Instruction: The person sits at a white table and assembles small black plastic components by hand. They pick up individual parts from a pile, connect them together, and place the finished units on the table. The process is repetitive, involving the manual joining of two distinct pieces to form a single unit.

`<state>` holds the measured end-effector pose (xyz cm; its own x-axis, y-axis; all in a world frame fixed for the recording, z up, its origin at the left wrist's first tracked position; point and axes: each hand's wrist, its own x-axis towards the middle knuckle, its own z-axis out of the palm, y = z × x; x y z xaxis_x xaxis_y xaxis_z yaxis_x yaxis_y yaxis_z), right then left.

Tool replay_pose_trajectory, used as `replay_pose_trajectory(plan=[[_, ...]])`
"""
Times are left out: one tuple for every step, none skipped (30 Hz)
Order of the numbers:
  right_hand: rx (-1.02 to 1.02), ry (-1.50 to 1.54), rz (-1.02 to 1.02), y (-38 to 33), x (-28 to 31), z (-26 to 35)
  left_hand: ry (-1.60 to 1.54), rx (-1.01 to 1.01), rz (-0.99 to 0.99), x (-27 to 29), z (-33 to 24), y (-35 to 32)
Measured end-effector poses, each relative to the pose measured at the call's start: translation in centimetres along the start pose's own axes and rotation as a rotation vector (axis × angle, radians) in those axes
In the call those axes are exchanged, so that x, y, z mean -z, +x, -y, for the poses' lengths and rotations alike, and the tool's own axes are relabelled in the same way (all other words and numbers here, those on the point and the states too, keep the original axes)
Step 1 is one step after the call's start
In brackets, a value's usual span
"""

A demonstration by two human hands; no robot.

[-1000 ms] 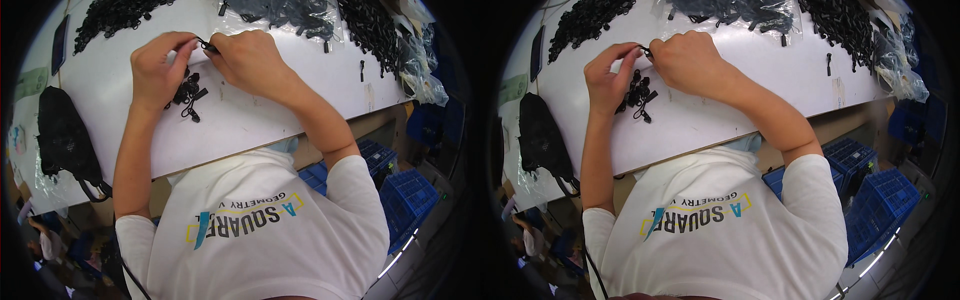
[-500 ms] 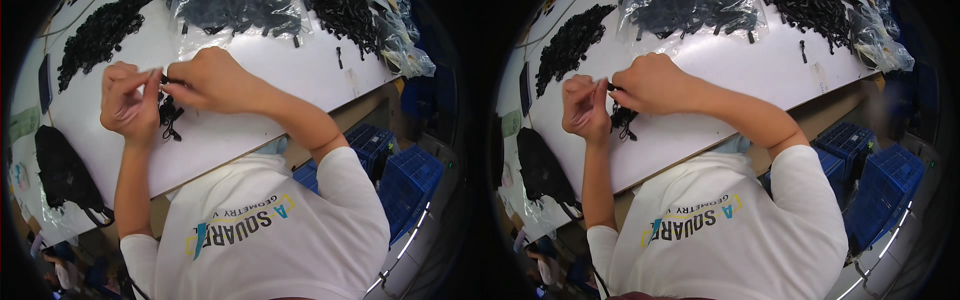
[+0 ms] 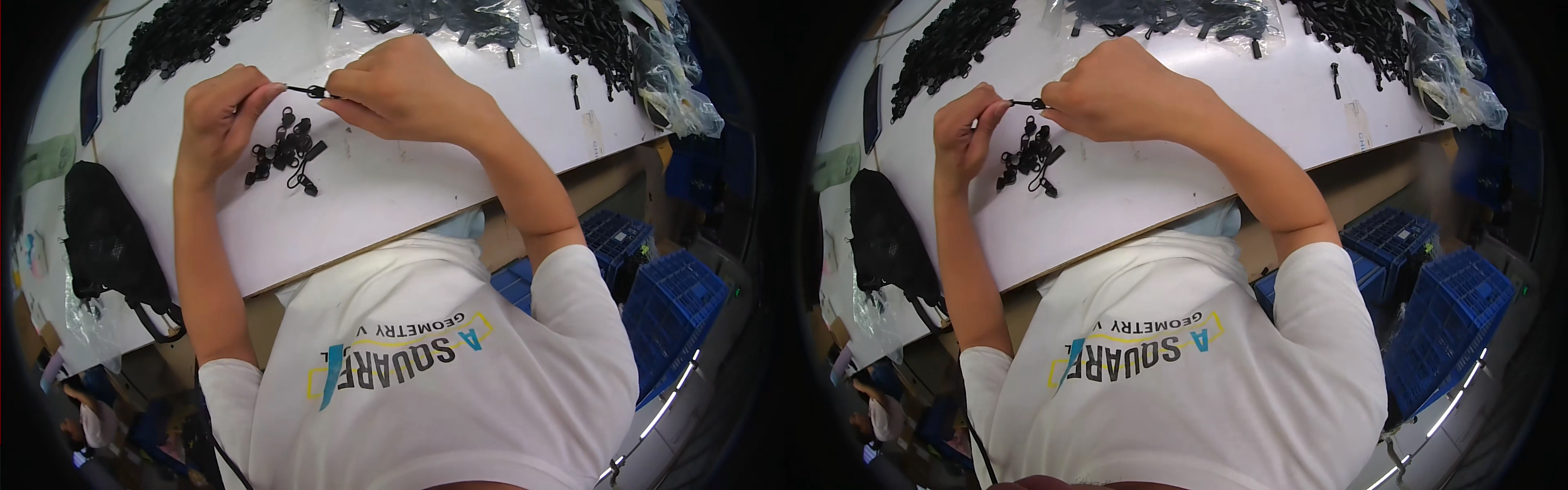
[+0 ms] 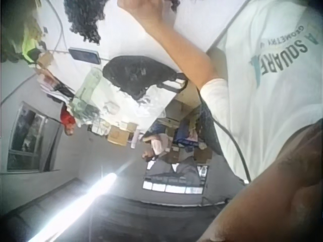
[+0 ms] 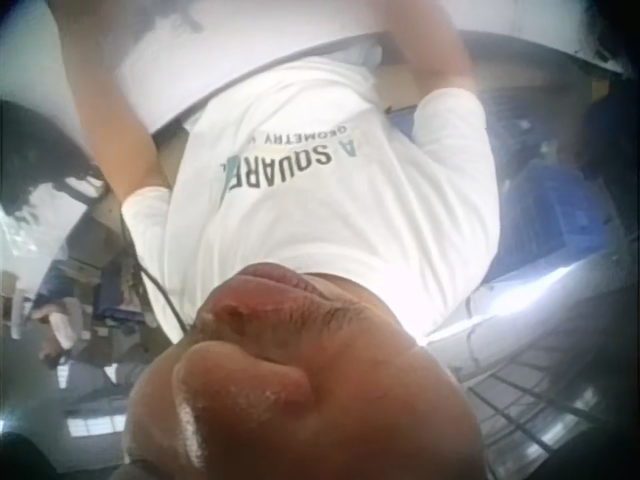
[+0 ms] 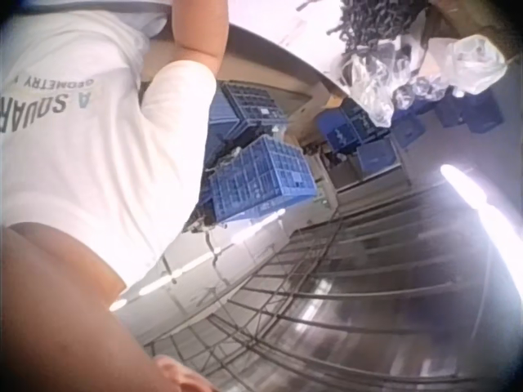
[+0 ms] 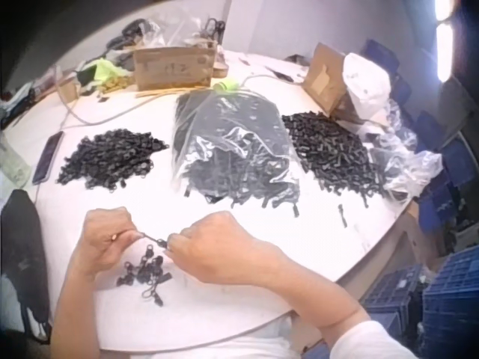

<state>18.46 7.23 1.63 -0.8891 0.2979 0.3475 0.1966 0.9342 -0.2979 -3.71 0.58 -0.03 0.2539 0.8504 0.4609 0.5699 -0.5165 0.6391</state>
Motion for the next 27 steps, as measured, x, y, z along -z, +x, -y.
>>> replay_pose_trajectory(plan=[[-0.001, -0.014, 0.017, 0.0, 0.4, 0.2, -0.017, -0.022, -0.013, -0.3, 0.1, -0.2], [-0.002, -0.028, 0.034, -0.2, 0.8, 0.3, -0.032, -0.028, -0.009, -0.5, 0.2, -0.4], [-0.032, 0.022, -0.006, -0.7, 1.4, -0.1, -0.047, -0.034, -0.006, -0.6, 0.2, -0.5], [-0.065, 0.066, -0.041, -1.7, 2.2, -1.0, -0.068, -0.045, -0.008, -0.7, 0.3, -0.5], [-0.095, 0.117, -0.072, -2.8, 2.8, -2.2, 0.015, 0.083, 0.035, -0.4, 0.2, -0.8], [-0.086, 0.38, -0.401, -4.2, 3.1, -4.2, 0.089, 0.204, 0.08, 0.4, 0.0, -0.7], [-0.31, 0.645, -0.61, -6.1, 4.6, -5.3, 0.169, 0.331, 0.121, 1.1, -0.1, -0.7], [-0.558, 0.625, -0.833, -7.6, 6.8, -6.6, 0.207, 0.377, 0.157, 1.1, -0.4, -0.2], [-0.621, 0.882, -0.888, -8.1, 8.2, -6.6, 0.264, 0.442, 0.195, 1.0, -0.9, 0.0], [-0.756, 0.671, -0.762, -8.5, 7.7, -6.1, 0.316, 0.493, 0.238, 0.9, -1.1, 0.2], [-0.86, 0.473, -0.625, -8.6, 6.2, -6.1, 0.369, 0.333, 0.19, 0.4, -0.8, -0.4], [-0.952, 0.27, -0.486, -8.5, 4.7, -5.9, 0.387, 0.37, 0.22, 0.3, -1.0, -0.6], [-0.807, 0.099, -0.278, -7.9, 3.4, -4.6, 0.396, 0.403, 0.252, 0.1, -1.5, -0.5], [-0.661, -0.069, -0.073, -7.2, 1.9, -2.6, 0.4, 0.433, 0.289, -0.2, -1.9, -0.5], [-0.548, -0.121, 0.006, -5.9, 0.8, -0.3, 0.389, 0.428, 0.319, -0.4, -1.9, -0.6], [-0.435, -0.174, 0.084, -4.5, -0.2, 1.3, 0.378, 0.42, 0.349, -0.6, -1.8, -0.6], [-0.47, -0.162, 0.166, -3.3, -0.8, 2.2, 0.364, 0.408, 0.382, -0.7, -1.8, -0.5], [-0.503, -0.145, 0.248, -2.3, -1.5, 2.7, 0.355, 0.414, 0.423, -0.8, -1.8, -0.4], [-0.527, -0.132, 0.331, -1.6, -1.7, 3.0, 0.348, 0.423, 0.455, -0.9, -2.1, -0.3], [-0.514, -0.138, 0.36, -1.4, -1.8, 3.0, 0.341, 0.433, 0.487, -0.9, -2.3, -0.3], [-0.501, -0.143, 0.39, -1.1, -1.9, 2.9, 0.338, 0.379, 0.447, -1.0, -2.1, -0.4], [-0.479, -0.148, 0.424, -0.9, -2.0, 2.8, 0.334, 0.333, 0.401, -1.3, -1.9, -0.9], [-0.46, -0.139, 0.393, -0.8, -2.0, 2.7, 0.331, 0.287, 0.355, -1.4, -1.7, -1.1], [-0.441, -0.128, 0.362, -0.8, -1.8, 2.5, 0.335, 0.289, 0.357, -1.4, -1.7, -1.1], [-0.424, -0.118, 0.332, -0.9, -1.7, 2.4, 0.338, 0.29, 0.36, -1.4, -1.6, -1.0], [-0.414, 0.096, 0.274, -1.0, -1.2, 1.9, 0.341, 0.293, 0.364, -1.5, -1.7, -1.1], [-0.402, 0.31, 0.214, -1.1, -0.3, 1.0, 0.36, 0.325, 0.342, -1.6, -1.9, -0.9]])
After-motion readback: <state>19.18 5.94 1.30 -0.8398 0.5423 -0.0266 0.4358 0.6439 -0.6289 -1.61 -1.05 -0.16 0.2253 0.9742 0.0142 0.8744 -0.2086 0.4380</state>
